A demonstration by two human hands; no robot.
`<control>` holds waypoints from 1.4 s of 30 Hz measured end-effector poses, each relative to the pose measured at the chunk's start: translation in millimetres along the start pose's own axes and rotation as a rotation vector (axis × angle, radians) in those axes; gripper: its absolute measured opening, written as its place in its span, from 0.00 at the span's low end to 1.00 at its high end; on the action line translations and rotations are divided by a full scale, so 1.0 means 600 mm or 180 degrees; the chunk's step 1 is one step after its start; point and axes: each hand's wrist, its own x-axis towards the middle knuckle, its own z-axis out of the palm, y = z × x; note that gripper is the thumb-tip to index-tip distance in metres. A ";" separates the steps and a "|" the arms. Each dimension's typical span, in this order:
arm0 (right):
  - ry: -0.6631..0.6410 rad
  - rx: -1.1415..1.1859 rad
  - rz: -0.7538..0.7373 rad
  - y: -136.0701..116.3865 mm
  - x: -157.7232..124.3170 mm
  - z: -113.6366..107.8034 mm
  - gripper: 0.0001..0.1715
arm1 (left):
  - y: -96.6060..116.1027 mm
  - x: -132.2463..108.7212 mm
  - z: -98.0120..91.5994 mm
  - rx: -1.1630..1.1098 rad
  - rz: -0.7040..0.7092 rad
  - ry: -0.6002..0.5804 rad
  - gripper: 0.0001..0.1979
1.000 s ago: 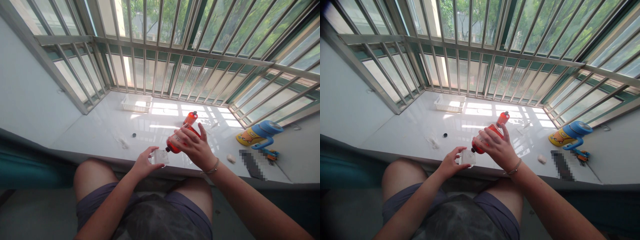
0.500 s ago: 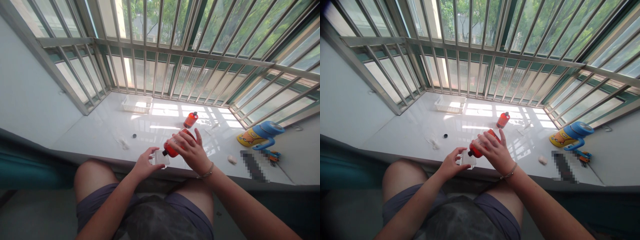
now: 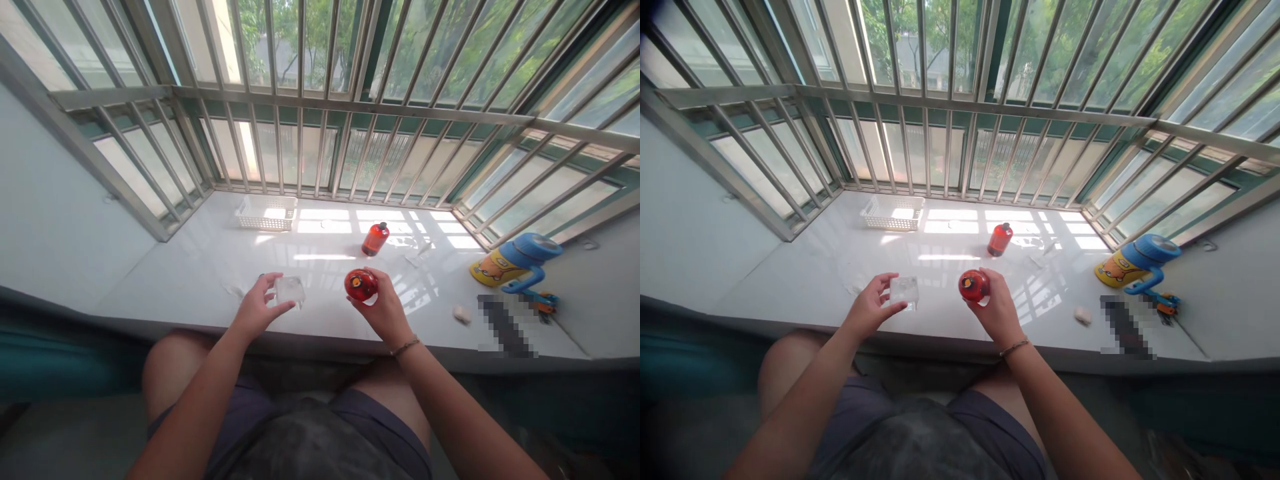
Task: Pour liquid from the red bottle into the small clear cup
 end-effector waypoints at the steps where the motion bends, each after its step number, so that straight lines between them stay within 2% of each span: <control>1: 0.0033 0.0204 0.0244 0.011 -0.004 0.002 0.42 | 0.001 0.006 -0.008 0.0016 0.0017 0.0025 0.39; 5: 0.0006 0.0795 0.1090 0.054 -0.025 0.010 0.47 | -0.009 0.019 -0.023 0.0039 -0.0094 0.0111 0.38; 10: 0.0019 0.1086 0.1578 0.089 -0.052 0.026 0.51 | -0.047 0.025 0.000 -0.0104 -0.0239 0.0077 0.37; 16: -0.0038 0.1378 0.1579 0.081 -0.081 0.066 0.51 | -0.071 0.030 0.049 -0.0262 -0.0216 -0.0339 0.35; 20: -0.0230 0.1433 0.1342 0.061 -0.093 0.100 0.49 | -0.076 0.037 0.062 -0.0314 -0.0020 -0.0452 0.34; 24: -0.0246 0.1291 0.1091 0.055 -0.097 0.116 0.49 | -0.080 0.045 0.052 -0.0100 -0.0082 -0.0458 0.38; 28: -0.0308 0.1027 0.0929 0.064 -0.092 0.108 0.48 | -0.084 0.047 0.033 0.0024 -0.0195 -0.0562 0.44; 31: -0.0403 0.0867 0.0738 0.074 -0.087 0.099 0.46 | -0.079 0.051 0.011 0.0006 -0.0079 -0.0366 0.41; 33: -0.0411 0.0815 0.0662 0.079 -0.086 0.098 0.45 | -0.070 0.058 -0.009 0.0310 -0.0008 0.0023 0.33; 36: -0.0370 0.0772 0.0613 0.085 -0.088 0.103 0.46 | -0.056 0.078 -0.041 0.1519 0.0102 0.0455 0.23; 39: -0.0331 0.0728 0.0602 0.092 -0.092 0.112 0.46 | -0.049 0.101 -0.067 0.2906 0.0057 0.0339 0.21; 42: -0.0302 0.0682 0.0626 0.096 -0.094 0.118 0.46 | -0.051 0.120 -0.077 0.3477 -0.0147 0.0190 0.19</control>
